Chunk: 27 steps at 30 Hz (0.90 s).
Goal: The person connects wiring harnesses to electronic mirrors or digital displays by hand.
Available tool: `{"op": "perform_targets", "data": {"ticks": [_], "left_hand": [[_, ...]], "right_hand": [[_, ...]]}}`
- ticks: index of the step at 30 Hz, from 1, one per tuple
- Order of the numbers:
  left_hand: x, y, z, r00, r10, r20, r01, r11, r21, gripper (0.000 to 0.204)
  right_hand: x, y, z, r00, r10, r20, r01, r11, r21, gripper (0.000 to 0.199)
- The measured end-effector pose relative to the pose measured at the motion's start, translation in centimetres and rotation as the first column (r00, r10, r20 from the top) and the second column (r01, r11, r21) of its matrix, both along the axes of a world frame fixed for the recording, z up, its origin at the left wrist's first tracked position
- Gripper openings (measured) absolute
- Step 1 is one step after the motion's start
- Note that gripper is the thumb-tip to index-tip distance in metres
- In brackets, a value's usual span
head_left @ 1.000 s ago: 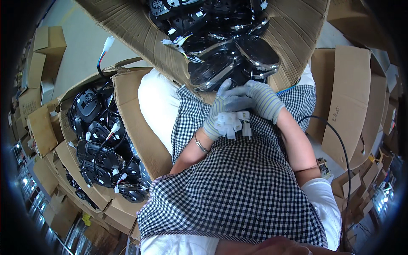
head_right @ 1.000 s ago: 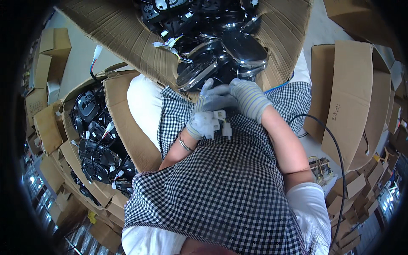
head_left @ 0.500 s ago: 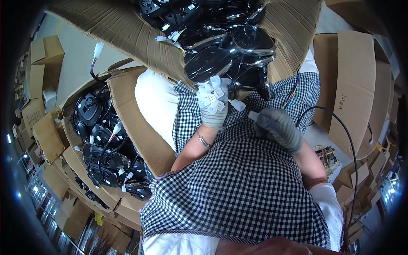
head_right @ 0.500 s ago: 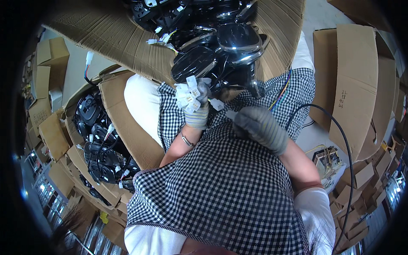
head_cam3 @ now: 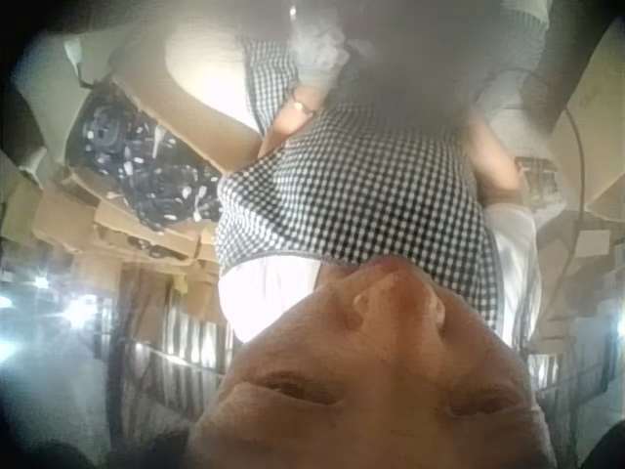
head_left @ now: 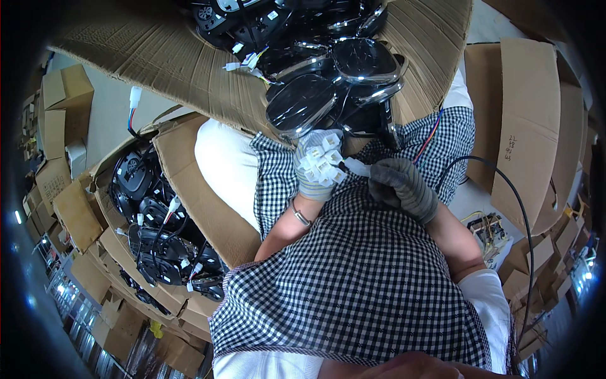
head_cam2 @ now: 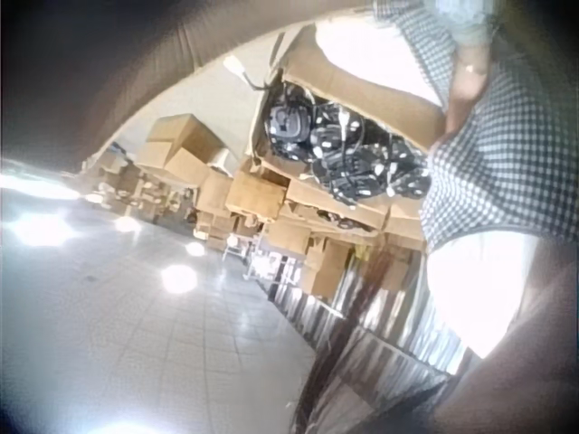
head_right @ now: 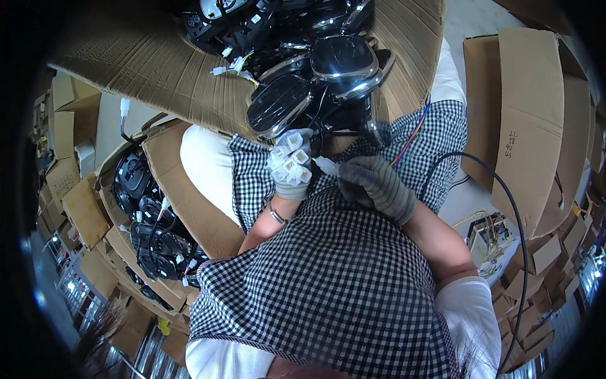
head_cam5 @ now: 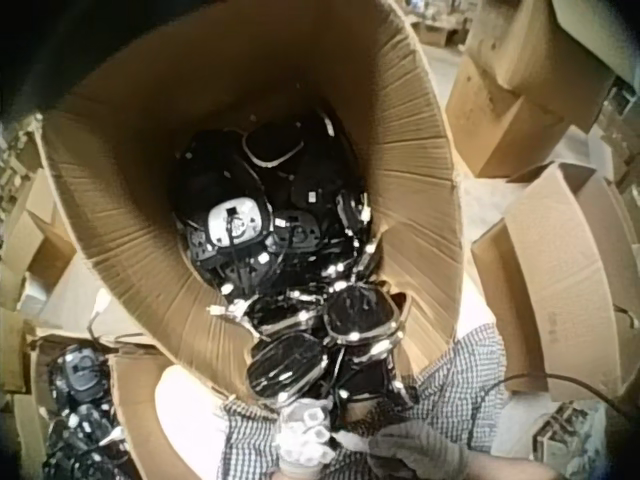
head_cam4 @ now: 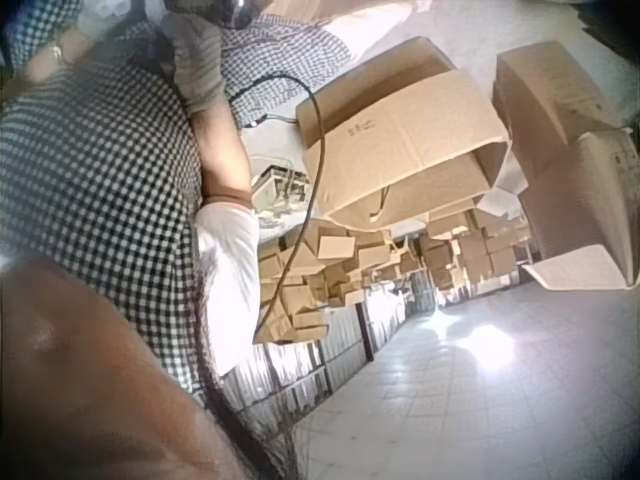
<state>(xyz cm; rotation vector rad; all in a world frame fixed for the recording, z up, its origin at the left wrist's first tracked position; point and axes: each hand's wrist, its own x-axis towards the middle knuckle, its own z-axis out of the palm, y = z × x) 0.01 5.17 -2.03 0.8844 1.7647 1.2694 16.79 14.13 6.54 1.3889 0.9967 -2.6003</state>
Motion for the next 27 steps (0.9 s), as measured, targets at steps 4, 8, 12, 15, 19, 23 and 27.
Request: {"op": "perform_targets", "data": {"ticks": [4, 8, 12, 15, 19, 23, 27], "left_hand": [[0.1, -0.1, 0.3, 0.999, 0.034, 0.025, -0.034, 0.999, 0.000, 0.020], [-0.3, -0.1, 0.5, 0.850, -0.188, -0.492, 0.212, 0.977, -0.008, 0.019], [0.5, 0.5, 1.4, 0.993, -0.067, 0.092, 0.066, 0.998, 0.014, 0.016], [0.2, 1.1, 1.5, 0.980, -0.065, 0.189, 0.059, 0.998, 0.038, 0.017], [-0.3, 1.6, 1.8, 0.937, -0.244, -0.251, 0.258, 0.966, 0.026, 0.019], [-0.2, 1.3, 1.2, 0.968, -0.247, 0.053, 0.248, 0.969, -0.015, 0.017], [-0.4, 1.0, 1.4, 0.936, -0.140, 0.323, 0.149, 0.989, -0.002, 0.020]], "right_hand": [[0.2, -0.5, -1.2, 0.996, 0.008, 0.093, -0.044, 0.922, 0.384, 0.037], [1.2, 0.2, -1.8, 0.999, -0.001, -0.054, 0.002, 1.000, 0.015, 0.035], [1.2, -0.7, -3.8, 0.973, -0.159, -0.169, 0.158, 0.987, -0.017, 0.036], [2.0, -0.3, -5.2, 0.989, -0.015, -0.144, 0.015, 1.000, -0.002, 0.034], [2.1, 0.8, -4.3, 0.992, 0.070, -0.106, -0.070, 0.998, 0.003, 0.032], [2.6, 0.3, -5.5, 0.995, 0.018, -0.098, -0.023, 0.998, -0.051, 0.031], [2.0, 0.0, -5.8, 0.985, 0.005, -0.175, 0.000, 1.000, 0.029, 0.034]]}}
